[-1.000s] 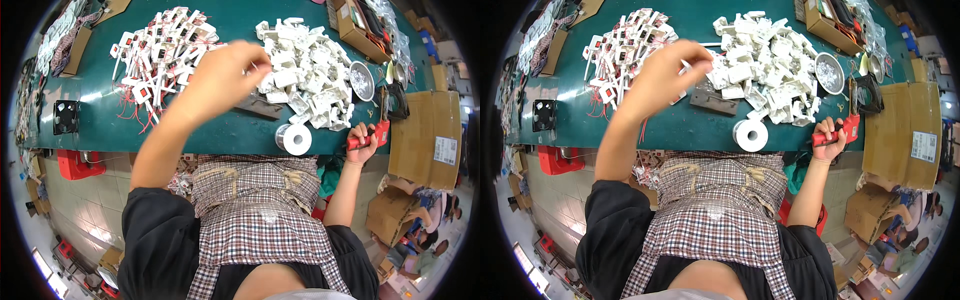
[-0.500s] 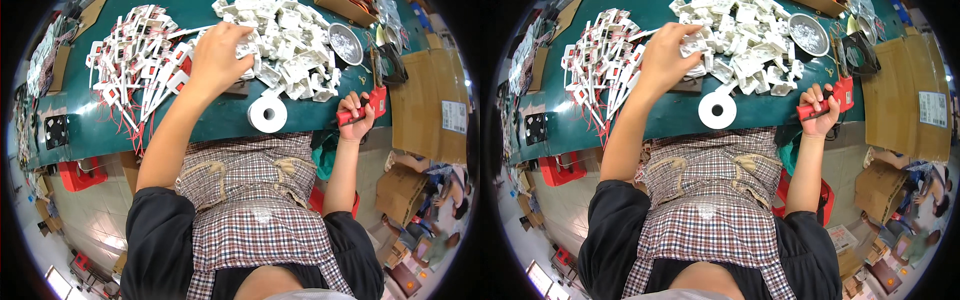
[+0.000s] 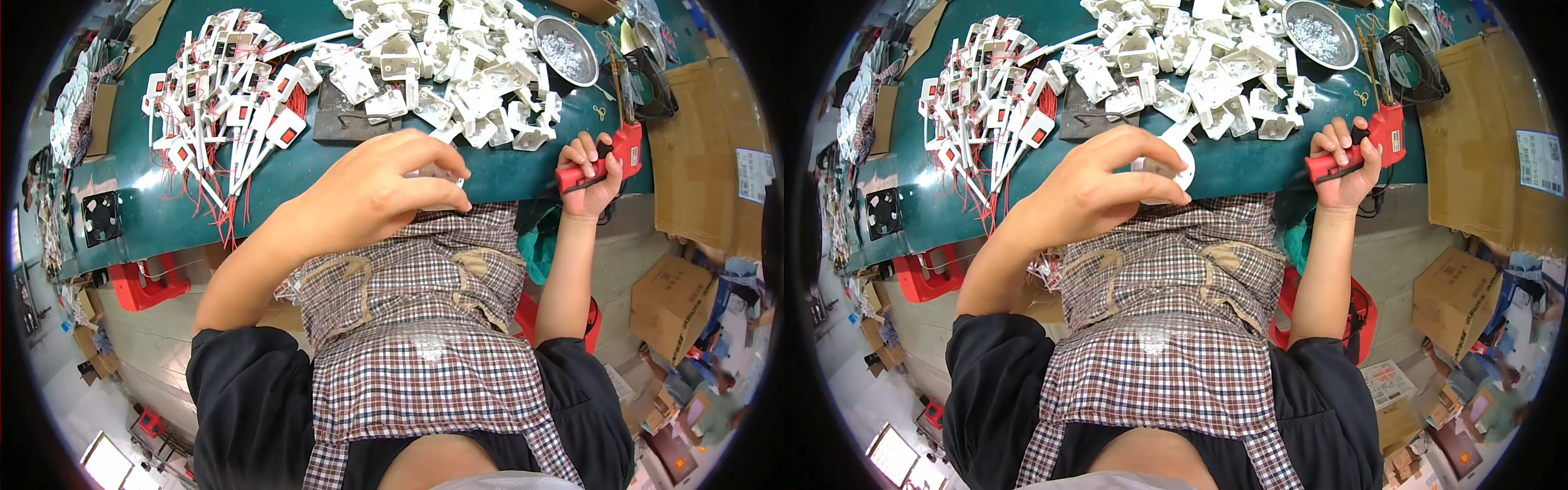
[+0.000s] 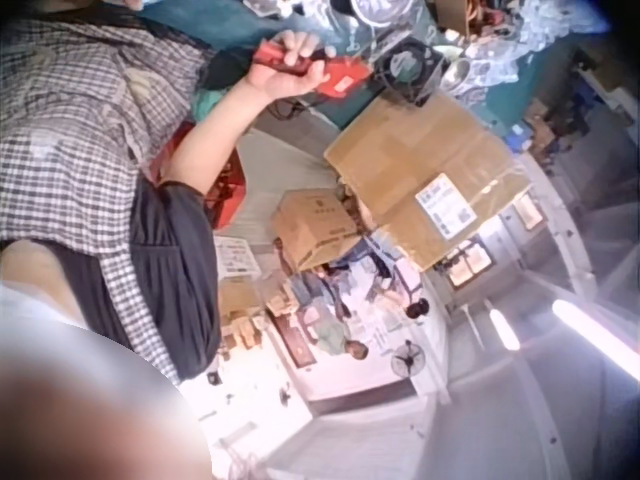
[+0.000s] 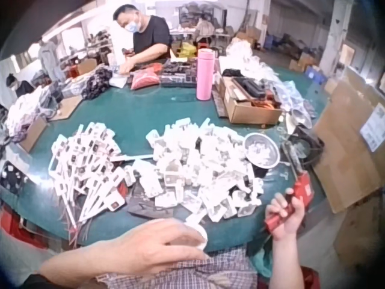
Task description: Soldering wires to light bulb components on an assembly line.
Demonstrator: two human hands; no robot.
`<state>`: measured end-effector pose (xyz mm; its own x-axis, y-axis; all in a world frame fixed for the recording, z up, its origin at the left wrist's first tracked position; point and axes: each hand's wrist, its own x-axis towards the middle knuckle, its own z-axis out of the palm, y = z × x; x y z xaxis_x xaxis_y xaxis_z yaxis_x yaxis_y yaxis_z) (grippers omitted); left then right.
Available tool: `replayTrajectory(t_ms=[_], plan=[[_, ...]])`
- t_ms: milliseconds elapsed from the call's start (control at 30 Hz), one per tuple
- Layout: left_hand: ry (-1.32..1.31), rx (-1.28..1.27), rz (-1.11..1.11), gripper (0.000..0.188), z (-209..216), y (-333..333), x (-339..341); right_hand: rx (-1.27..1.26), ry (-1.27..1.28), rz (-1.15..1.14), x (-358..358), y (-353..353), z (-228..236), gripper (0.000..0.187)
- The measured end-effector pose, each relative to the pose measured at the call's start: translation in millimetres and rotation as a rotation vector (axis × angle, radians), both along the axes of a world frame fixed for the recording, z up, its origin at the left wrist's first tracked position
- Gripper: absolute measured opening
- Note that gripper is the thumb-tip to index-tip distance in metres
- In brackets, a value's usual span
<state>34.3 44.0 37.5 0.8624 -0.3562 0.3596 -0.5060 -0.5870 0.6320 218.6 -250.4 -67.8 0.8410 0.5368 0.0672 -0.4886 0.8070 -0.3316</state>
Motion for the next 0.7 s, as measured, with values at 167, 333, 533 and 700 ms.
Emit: replayTrajectory(t_ms=[167, 333, 533, 700], plan=[[0.026, -0.027, 0.025, 0.034, -6, -6, -5, -0.001, -0.003, -0.002, 1, 0, -1, 0.023], [0.184, -0.076, 0.021, 0.038, -13, -4, -13, -0.004, 0.004, -0.01, 1, 0, 0, 0.024], [0.111, -0.155, 0.128, 0.055, -23, -6, -7, -0.004, 0.006, 0.001, 0, 1, 1, 0.024], [0.065, 0.033, 0.139, 0.056, -15, 1, -2, 0.001, 0.01, -0.002, 0, 0, 1, 0.023]])
